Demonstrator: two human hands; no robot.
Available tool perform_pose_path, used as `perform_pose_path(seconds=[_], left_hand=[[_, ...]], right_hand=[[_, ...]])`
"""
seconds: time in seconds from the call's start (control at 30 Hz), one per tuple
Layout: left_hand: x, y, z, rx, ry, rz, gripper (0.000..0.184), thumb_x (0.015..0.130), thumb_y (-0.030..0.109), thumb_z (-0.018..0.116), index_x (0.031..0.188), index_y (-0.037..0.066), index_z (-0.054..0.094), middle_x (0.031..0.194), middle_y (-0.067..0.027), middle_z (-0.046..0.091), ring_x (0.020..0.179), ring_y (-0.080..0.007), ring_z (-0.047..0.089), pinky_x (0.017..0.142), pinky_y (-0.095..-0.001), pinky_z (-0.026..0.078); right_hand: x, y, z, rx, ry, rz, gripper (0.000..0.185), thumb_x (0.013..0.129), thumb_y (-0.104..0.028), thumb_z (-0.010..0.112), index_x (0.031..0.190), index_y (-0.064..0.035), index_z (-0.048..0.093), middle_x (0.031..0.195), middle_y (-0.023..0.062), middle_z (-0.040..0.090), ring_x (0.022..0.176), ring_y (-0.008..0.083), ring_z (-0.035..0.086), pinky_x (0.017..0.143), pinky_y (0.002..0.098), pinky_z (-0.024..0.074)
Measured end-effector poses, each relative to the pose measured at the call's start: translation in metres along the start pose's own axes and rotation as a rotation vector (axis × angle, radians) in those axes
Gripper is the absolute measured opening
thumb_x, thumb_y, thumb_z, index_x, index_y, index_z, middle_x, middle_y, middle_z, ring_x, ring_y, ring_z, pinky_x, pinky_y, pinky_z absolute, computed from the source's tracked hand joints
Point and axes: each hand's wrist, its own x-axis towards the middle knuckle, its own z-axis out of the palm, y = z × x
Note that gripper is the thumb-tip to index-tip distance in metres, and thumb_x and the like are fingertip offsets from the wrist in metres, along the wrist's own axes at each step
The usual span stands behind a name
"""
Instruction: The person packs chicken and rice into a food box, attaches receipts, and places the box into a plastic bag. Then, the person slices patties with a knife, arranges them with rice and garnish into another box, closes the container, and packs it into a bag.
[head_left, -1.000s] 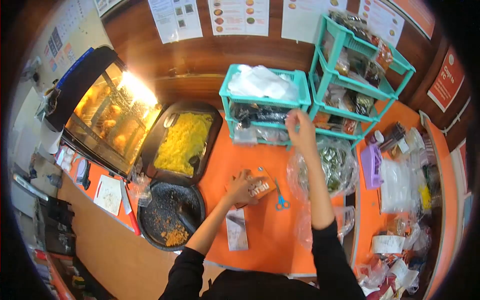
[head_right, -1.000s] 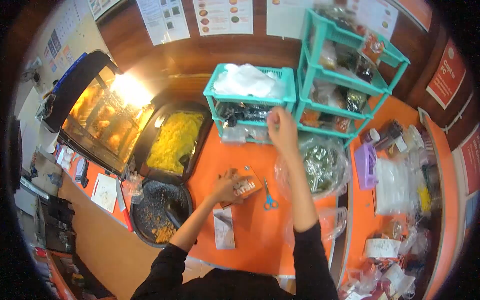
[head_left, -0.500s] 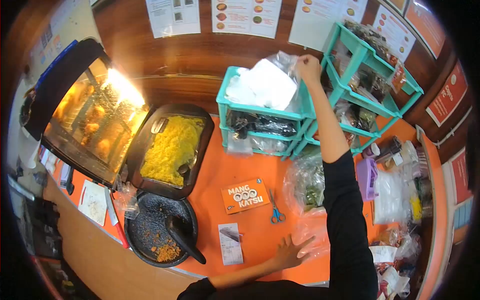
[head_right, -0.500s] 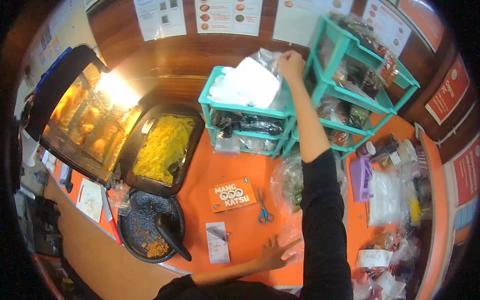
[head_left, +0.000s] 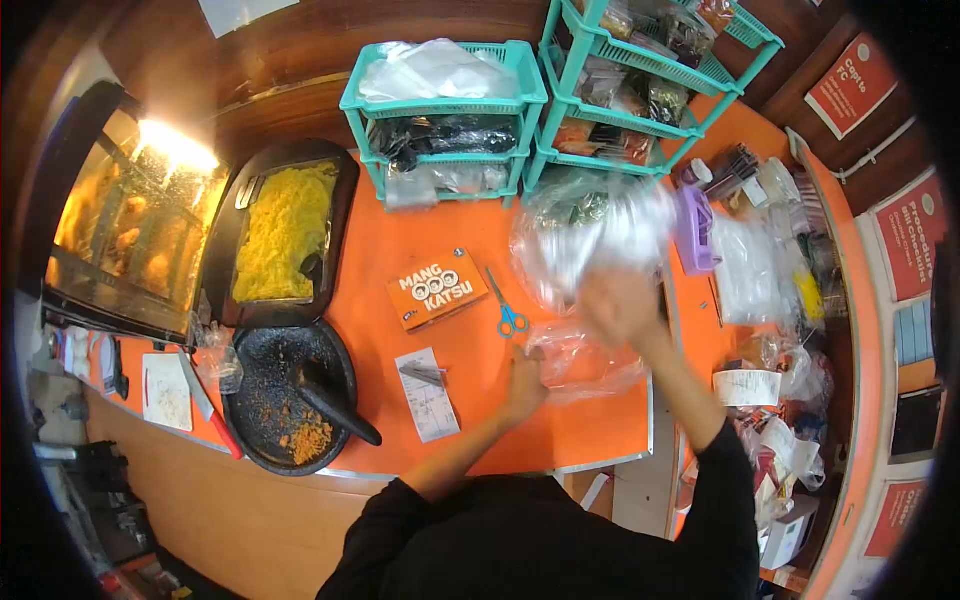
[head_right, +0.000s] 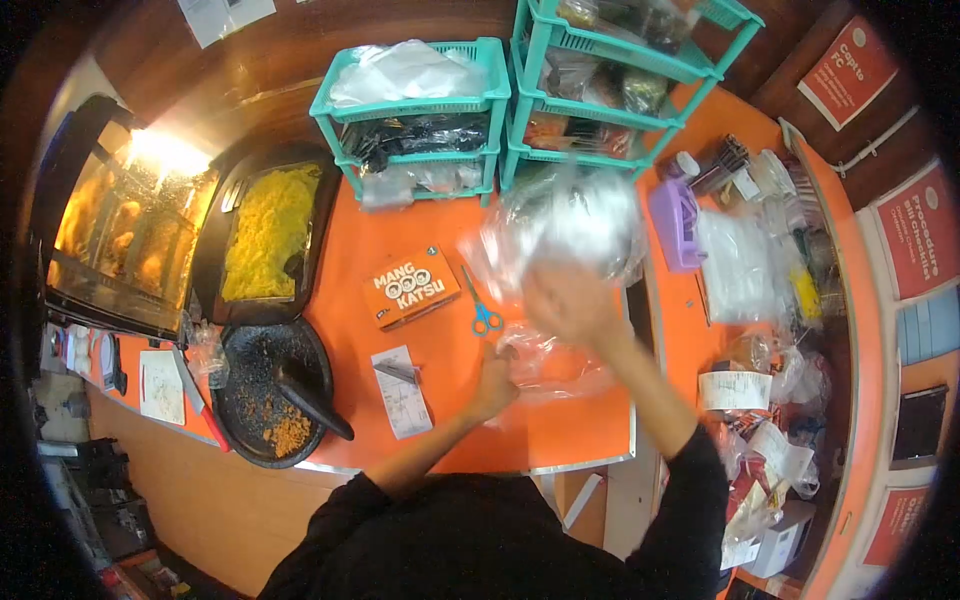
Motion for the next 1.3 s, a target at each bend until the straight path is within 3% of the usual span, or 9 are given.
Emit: perform_pose_path(seconds=[0.23,0.33,0.47,0.53,0.63,0.7,1.07,1.13,1.3], left_hand=[[-0.038,-0.057,0.000,0.005,-0.016,-0.104,0.078,0.059,0.012,0.073,0.129,-0.001,0.040,0.132,-0.0434,0.021,0.110,-0.0547,0.048,0.089,-0.0493,0.049],[-0.056,-0.055,-0.021,-0.059,0.081,-0.226,0.078,0.063,0.016,0.072,0.131,-0.001,0.037,0.131,-0.0430,0.027,0.104,-0.0572,0.050,0.088,-0.0494,0.049],[-0.070,-0.025,-0.054,-0.068,-0.012,-0.251,0.054,0.073,0.013,0.063,0.122,-0.002,0.046,0.125,-0.0369,0.039,0.105,-0.0532,0.051,0.085,-0.0503,0.048],[-0.076,-0.023,-0.052,0.016,-0.142,-0.374,0.048,0.075,0.010,0.060,0.120,-0.002,0.049,0.124,-0.0334,0.042,0.110,-0.0510,0.048,0.087,-0.0493,0.047],[-0.089,-0.036,-0.031,0.286,0.375,-0.037,0.043,0.073,0.003,0.059,0.115,-0.001,0.051,0.123,-0.0326,0.042,0.093,-0.0476,0.058,0.075,-0.0505,0.051],[-0.093,-0.028,-0.045,0.036,0.415,-0.004,0.037,0.077,0.003,0.059,0.111,-0.008,0.050,0.126,-0.0362,0.038,0.094,-0.0485,0.059,0.069,-0.0501,0.053],[-0.083,-0.071,-0.062,-0.209,0.112,-0.093,0.073,0.063,-0.010,0.052,0.134,0.003,0.042,0.130,-0.0364,0.037,0.104,-0.0555,0.050,0.091,-0.0518,0.047],[-0.070,-0.108,-0.043,-0.204,0.207,0.242,0.084,0.060,0.000,0.068,0.138,0.004,0.038,0.135,-0.0290,0.036,0.126,-0.0471,0.038,0.106,-0.0446,0.034],[-0.056,-0.117,-0.073,-0.243,-0.061,0.053,0.108,0.056,0.004,0.074,0.145,-0.001,0.013,0.142,-0.0276,0.031,0.136,-0.0399,0.028,0.112,-0.0423,0.027]], right_hand=[[-0.196,-0.089,0.091,-0.020,-0.456,0.322,0.022,0.079,-0.016,0.059,0.097,-0.0048,0.062,0.104,0.0143,0.062,0.098,0.0325,0.059,0.082,0.0427,0.0495],[-0.143,-0.089,0.076,0.278,-0.661,0.427,0.023,0.079,-0.015,0.058,0.099,-0.0052,0.062,0.105,0.0133,0.061,0.101,0.0312,0.060,0.083,0.0420,0.0497],[-0.026,-0.060,0.103,0.335,-0.421,0.395,0.032,0.078,-0.005,0.056,0.109,-0.0053,0.061,0.104,0.0139,0.057,0.099,0.0349,0.057,0.073,0.0416,0.0520],[0.032,-0.035,0.158,0.064,-0.365,0.074,0.065,0.071,-0.007,0.070,0.132,-0.0102,0.047,0.125,0.0125,0.053,0.118,0.0334,0.051,0.094,0.0454,0.0452],[0.081,-0.020,0.239,-0.034,-0.415,-0.121,0.101,0.060,-0.018,0.082,0.145,-0.0157,0.028,0.127,0.0150,0.050,0.125,0.0341,0.044,0.101,0.0495,0.0384],[0.099,-0.025,0.256,0.183,-0.877,-0.035,0.127,0.050,-0.030,0.088,0.150,-0.0182,0.012,0.129,0.0193,0.045,0.127,0.0362,0.041,0.101,0.0517,0.0371],[0.009,-0.099,0.075,0.346,-0.442,0.530,0.115,0.053,-0.027,0.084,0.148,-0.0108,0.022,0.126,0.0189,0.043,0.120,0.0382,0.039,0.102,0.0489,0.0316],[-0.038,-0.100,0.094,0.406,-0.430,0.572,0.114,0.052,-0.026,0.084,0.148,-0.0117,0.023,0.129,0.0191,0.042,0.123,0.0388,0.038,0.103,0.0495,0.0302],[-0.098,-0.093,0.104,0.294,-0.626,0.430,0.109,0.054,-0.026,0.084,0.147,-0.0213,0.028,0.134,0.0164,0.040,0.128,0.0381,0.035,0.106,0.0498,0.0280]])
